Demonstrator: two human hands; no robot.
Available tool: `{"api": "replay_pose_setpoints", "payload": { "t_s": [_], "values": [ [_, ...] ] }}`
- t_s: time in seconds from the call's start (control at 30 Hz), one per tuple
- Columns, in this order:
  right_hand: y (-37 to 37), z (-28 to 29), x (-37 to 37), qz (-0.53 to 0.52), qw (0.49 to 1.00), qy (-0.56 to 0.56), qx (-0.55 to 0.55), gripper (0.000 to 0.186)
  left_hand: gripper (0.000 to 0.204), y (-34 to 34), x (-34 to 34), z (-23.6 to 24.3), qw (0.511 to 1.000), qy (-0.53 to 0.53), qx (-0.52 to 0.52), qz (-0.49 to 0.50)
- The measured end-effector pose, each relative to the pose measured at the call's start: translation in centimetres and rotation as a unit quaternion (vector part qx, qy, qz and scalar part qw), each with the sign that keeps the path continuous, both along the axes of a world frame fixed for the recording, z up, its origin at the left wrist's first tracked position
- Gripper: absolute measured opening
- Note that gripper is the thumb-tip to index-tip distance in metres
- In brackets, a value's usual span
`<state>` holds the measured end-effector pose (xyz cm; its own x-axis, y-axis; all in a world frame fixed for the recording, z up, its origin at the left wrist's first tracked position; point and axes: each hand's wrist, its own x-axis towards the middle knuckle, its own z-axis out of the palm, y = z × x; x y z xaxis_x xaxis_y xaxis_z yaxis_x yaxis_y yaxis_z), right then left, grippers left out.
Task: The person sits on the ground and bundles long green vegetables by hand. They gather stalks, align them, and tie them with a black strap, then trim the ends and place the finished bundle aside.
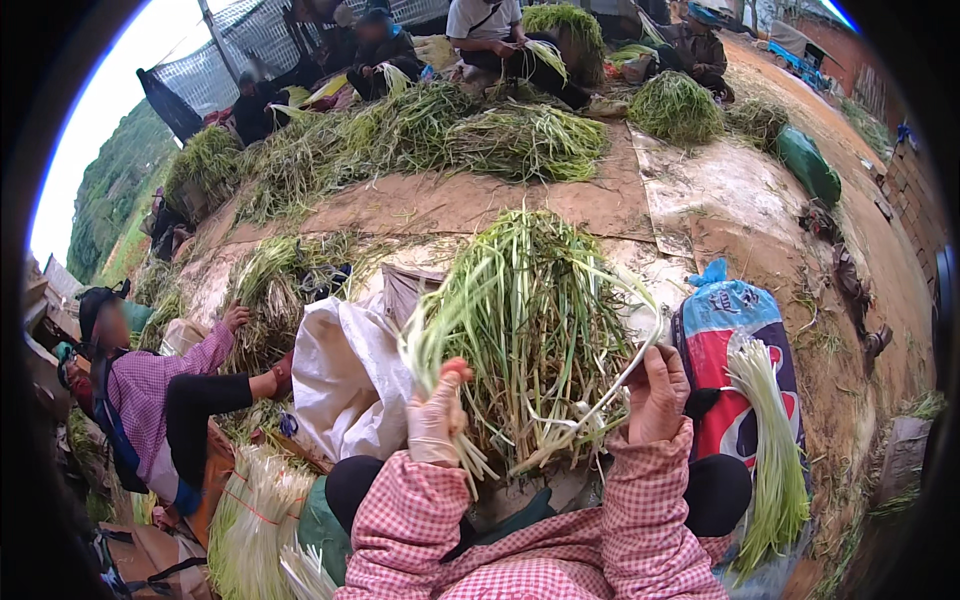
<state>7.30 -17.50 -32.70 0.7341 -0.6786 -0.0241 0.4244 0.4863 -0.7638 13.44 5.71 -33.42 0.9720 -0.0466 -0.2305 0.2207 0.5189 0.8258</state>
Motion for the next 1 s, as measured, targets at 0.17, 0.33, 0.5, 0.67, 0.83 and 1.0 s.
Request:
{"api": "replay_pose_setpoints", "payload": {
  "t_s": [0.17,0.33,0.5,0.67,0.83,1.0],
  "values": [
    [1.8,2.7,-0.2,0.024,0.986,0.063,-0.153,0.011,0.024,0.6,-1.3,1.4,0.997,-0.067,-0.005,-0.050],
    [6.4,2.2,1.0,0.174,0.909,0.013,-0.378,0.017,0.021,-5.4,-4.3,1.4,0.990,-0.010,-0.028,-0.138],
    [7.1,1.0,-0.5,0.347,0.878,0.014,-0.329,0.044,0.018,-5.1,-1.6,3.1,0.999,-0.020,-0.017,-0.048],
    [4.1,-0.5,-1.1,0.299,0.864,0.069,-0.400,0.020,0.019,-1.0,3.0,5.3,0.997,-0.075,-0.016,-0.007],
    [1.5,-1.5,-1.3,0.314,0.865,0.093,-0.382,0.019,0.022,0.6,3.9,4.9,0.995,-0.078,-0.054,0.018],
    [0.2,-1.7,-1.9,0.337,0.868,0.130,-0.340,0.018,0.023,3.5,5.7,3.8,0.993,-0.065,-0.069,0.071]
  ]
}}
